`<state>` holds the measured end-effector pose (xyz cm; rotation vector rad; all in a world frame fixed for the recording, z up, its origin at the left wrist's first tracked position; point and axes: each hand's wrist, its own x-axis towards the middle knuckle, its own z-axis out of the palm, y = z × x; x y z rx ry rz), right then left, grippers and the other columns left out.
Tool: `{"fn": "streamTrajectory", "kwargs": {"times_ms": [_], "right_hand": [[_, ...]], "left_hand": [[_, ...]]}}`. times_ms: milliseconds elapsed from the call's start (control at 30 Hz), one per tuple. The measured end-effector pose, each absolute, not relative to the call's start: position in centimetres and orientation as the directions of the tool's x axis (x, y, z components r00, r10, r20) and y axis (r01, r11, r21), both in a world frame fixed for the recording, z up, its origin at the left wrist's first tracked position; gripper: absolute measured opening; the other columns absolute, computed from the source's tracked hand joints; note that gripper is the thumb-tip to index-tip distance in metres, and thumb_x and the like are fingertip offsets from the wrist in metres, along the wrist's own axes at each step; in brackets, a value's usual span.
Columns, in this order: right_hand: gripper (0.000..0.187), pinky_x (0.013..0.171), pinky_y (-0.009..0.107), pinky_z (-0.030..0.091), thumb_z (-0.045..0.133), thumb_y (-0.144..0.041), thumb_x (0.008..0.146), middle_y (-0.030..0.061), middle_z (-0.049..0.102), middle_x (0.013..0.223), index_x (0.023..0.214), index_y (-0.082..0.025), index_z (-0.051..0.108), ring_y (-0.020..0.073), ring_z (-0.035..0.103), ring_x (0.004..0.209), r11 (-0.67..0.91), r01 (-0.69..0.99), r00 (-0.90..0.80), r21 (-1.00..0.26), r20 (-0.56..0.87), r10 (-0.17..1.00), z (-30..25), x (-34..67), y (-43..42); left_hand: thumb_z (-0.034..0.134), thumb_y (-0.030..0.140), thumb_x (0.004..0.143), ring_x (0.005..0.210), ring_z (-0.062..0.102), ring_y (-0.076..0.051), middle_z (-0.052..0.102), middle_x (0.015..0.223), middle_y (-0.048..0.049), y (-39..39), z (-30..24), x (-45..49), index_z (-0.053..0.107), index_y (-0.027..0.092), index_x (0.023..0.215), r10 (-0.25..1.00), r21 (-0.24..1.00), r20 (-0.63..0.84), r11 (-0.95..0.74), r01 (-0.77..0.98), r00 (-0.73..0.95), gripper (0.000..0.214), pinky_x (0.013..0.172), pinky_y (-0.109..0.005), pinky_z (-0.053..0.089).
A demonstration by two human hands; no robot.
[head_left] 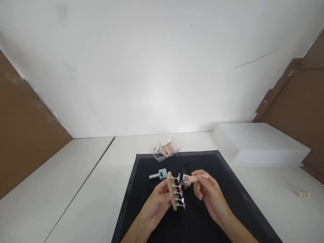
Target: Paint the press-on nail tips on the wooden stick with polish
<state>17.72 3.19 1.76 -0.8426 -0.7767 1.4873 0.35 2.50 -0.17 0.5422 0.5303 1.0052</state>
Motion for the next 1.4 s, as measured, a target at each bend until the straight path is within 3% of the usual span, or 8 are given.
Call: {"fn": "streamTrajectory", "kwargs": {"times_ms": [400, 1400], "right_hand": [[0.02, 0.04, 0.021, 0.025, 0.064, -0.036, 0.075, -0.0052, 0.042, 0.048, 0.078, -0.016, 0.064, 0.0068, 0.032, 0.04, -0.09, -0.579, -0.107, -0.81, -0.034, 0.994, 1.93, 17.78, 3.08], [0.019, 0.041, 0.021, 0.023, 0.063, -0.035, 0.077, -0.0052, 0.041, 0.047, 0.077, -0.016, 0.064, 0.0069, 0.031, 0.041, -0.099, -0.551, -0.145, -0.828, -0.022, 0.989, 1.75, 17.91, 2.93]], "left_hand": [[0.07, 0.012, 0.063, 0.074, 0.057, -0.012, 0.063, 0.08, -0.0016, 2.58, -0.17, 0.33, 0.065, 0.018, 0.093, 0.882, 0.63, -0.181, 0.444, -0.637, 0.436, 0.031, 0.073, -0.028, 0.039], [0.07, 0.011, 0.062, 0.073, 0.057, -0.012, 0.063, 0.079, -0.0012, 2.54, 0.06, 0.47, 0.065, 0.017, 0.092, 0.882, 0.621, -0.184, 0.446, -0.645, 0.433, 0.03, 0.073, -0.028, 0.038]]}}
